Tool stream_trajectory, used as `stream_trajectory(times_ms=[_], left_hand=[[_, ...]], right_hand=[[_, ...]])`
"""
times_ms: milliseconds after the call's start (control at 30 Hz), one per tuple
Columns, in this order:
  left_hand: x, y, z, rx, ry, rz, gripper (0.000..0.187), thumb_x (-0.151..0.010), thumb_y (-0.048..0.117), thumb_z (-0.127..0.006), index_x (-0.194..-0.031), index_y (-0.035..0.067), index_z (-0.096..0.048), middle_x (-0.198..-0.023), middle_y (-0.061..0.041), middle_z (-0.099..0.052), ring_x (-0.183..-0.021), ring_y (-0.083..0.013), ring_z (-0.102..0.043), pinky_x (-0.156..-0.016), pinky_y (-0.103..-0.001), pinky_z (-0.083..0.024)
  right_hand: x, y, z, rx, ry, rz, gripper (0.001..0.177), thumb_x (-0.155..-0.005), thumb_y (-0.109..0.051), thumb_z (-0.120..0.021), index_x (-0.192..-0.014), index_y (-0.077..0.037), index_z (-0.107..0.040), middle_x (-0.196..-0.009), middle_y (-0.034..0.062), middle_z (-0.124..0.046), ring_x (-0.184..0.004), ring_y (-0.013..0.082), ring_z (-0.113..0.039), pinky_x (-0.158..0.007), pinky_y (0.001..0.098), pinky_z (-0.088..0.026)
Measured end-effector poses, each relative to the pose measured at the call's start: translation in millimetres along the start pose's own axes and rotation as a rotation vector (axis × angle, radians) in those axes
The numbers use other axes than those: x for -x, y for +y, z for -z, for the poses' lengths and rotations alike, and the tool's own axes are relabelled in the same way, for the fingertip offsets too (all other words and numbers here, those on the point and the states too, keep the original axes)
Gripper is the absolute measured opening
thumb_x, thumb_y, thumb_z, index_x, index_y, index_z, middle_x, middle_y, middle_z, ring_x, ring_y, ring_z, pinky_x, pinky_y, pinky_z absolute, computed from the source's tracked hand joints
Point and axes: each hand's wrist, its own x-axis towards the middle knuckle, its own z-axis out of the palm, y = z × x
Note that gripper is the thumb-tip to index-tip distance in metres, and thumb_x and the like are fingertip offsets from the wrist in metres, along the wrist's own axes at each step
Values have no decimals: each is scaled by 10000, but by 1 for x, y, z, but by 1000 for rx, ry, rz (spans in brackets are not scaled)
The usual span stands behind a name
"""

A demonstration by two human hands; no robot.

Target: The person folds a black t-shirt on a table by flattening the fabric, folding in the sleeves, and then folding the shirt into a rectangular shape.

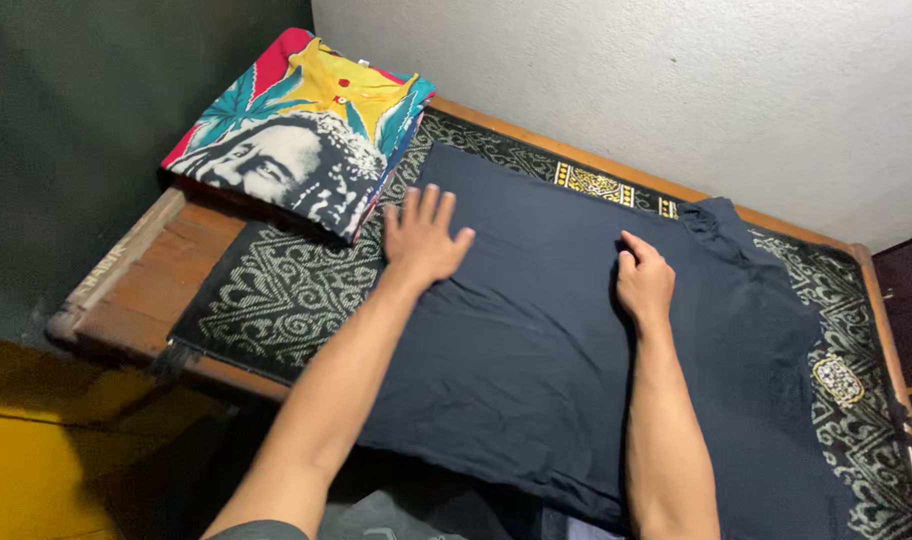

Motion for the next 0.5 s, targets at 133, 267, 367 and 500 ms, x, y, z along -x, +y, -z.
stream_trajectory(times_ms=[133, 267, 367, 500], left_hand=[[0, -28, -2, -22, 9, 67, 698, -988, 516, -429, -1592, 192, -293, -1681, -101, -169, -1548, -383, -111, -1213, -580, -123], [11, 22, -7, -109, 235, -75, 570, -932, 373, -561, -1419, 79, -531, -1555, -148, -393, -1472, -417, -275, -1145, -608, -248], [38, 100, -21, -22, 515, -327, 529, -759, 358, -681, -1189, 51, -656, -1368, -141, -533, -1346, -387, -398, -1045, -590, -335], [63, 190, -55, 142, 278, -502, 540, -937, 362, -605, -1397, 82, -568, -1536, -112, -481, -1474, -336, -365, -1152, -549, -320]], right_hand=[[1, 2, -9, 125, -43, 211, 347, -938, -138, -578, -1239, -51, -726, -1355, 161, -676, -1289, 361, -606, -1104, 410, -441], [8, -16, -6, 8, -19, 217, 347, -946, -138, -582, -1252, -50, -721, -1365, 171, -660, -1278, 362, -605, -1092, 402, -444], [17, -26, 6, -146, 24, -35, 355, -950, -159, -571, -1266, -105, -725, -1284, 142, -703, -1217, 308, -660, -1049, 372, -482], [27, -2, 20, -426, 118, -170, 364, -947, -138, -544, -1273, -118, -705, -1257, 111, -737, -1166, 263, -714, -1001, 345, -523]])
